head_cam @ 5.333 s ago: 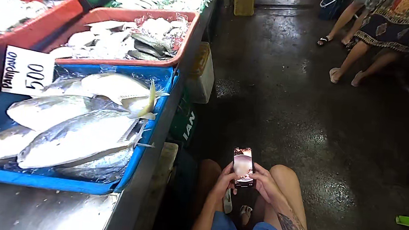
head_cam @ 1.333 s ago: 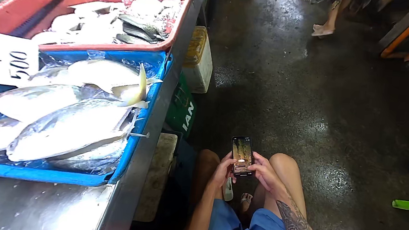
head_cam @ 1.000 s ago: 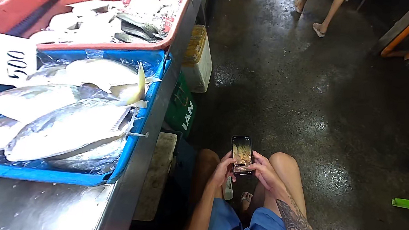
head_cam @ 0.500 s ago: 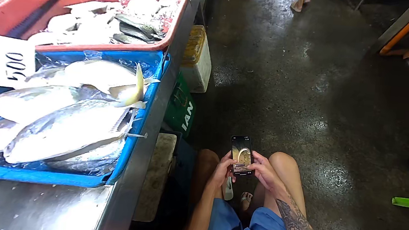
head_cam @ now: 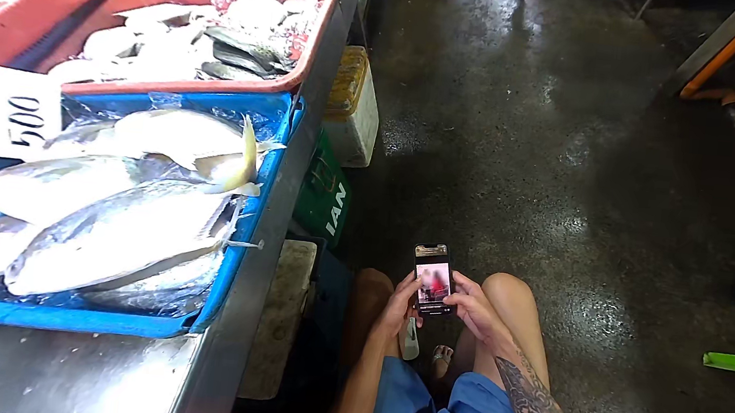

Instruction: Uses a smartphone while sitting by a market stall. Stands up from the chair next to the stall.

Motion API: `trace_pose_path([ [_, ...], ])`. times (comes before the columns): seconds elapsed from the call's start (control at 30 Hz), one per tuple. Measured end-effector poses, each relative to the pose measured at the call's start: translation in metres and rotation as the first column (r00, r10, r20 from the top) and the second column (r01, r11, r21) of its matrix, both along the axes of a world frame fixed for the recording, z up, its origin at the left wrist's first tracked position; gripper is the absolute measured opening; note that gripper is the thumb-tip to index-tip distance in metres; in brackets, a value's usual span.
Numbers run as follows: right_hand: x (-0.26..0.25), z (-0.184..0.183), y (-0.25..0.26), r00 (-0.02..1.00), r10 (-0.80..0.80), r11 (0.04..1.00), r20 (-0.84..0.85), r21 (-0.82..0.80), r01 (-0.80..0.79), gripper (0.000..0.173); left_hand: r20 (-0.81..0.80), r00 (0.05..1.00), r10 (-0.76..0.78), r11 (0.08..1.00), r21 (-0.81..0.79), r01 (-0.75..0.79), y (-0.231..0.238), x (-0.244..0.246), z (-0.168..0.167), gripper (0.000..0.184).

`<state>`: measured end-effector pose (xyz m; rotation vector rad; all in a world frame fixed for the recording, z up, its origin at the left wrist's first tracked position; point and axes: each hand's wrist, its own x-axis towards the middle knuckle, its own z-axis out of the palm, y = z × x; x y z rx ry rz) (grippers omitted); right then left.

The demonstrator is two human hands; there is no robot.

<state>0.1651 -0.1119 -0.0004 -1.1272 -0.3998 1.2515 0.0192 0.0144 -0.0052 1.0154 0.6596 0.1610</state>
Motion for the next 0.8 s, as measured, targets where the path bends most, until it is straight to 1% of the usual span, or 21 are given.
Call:
trace_pose_path([
  [0.3,0.0014,-0.0014,0.0006,1.000,0.010,1.000,-0.014,-0.001,-0.010,0.061,0.035,0.999,-0.003,1.000,-0.024,0.003,0.0013,0.0004,0.0011,0.044],
  [0.43,0.0008,0.0007,0.0004,1.000,0.005,1.000,-0.019,-0.009,-0.005,0.060,0.039,0.999,-0.005,1.000,-0.028,0.006,0.0018,0.0000,-0.0017,0.045],
  [0.5,0.0009,0.0011,0.0000,1.000,0.010,1.000,-0.018,-0.005,-0.010,0.059,0.038,0.999,-0.003,1.000,-0.023,0.004,0.0015,-0.0002,-0.0020,0.050],
  [0.57,0.0012,0.0007,-0.0002,1.000,0.012,1.000,-0.011,0.001,-0.012,0.057,0.037,0.999,-0.014,1.000,-0.009,0.014,0.0011,0.0004,-0.0014,0.062],
  [0.6,0.0011,0.0009,-0.0005,1.000,0.013,1.000,-0.007,0.003,-0.013,0.057,0.032,0.999,-0.011,1.000,-0.003,0.011,0.0006,0.0009,-0.0015,0.062],
  [0.67,0.0011,0.0011,-0.0007,1.000,0.008,1.000,-0.008,0.001,-0.008,0.057,0.017,1.000,0.007,1.000,0.001,-0.007,-0.0003,0.0013,-0.0020,0.045],
  [0.7,0.0010,0.0006,-0.0007,1.000,0.008,1.000,-0.010,-0.002,-0.008,0.058,0.006,1.000,0.011,1.000,-0.006,-0.011,-0.0002,0.0013,-0.0021,0.043],
  [0.8,0.0008,-0.0007,-0.0003,1.000,-0.001,1.000,-0.015,-0.005,0.001,0.059,-0.010,1.000,0.011,1.000,-0.004,-0.011,0.0001,0.0004,-0.0020,0.049],
])
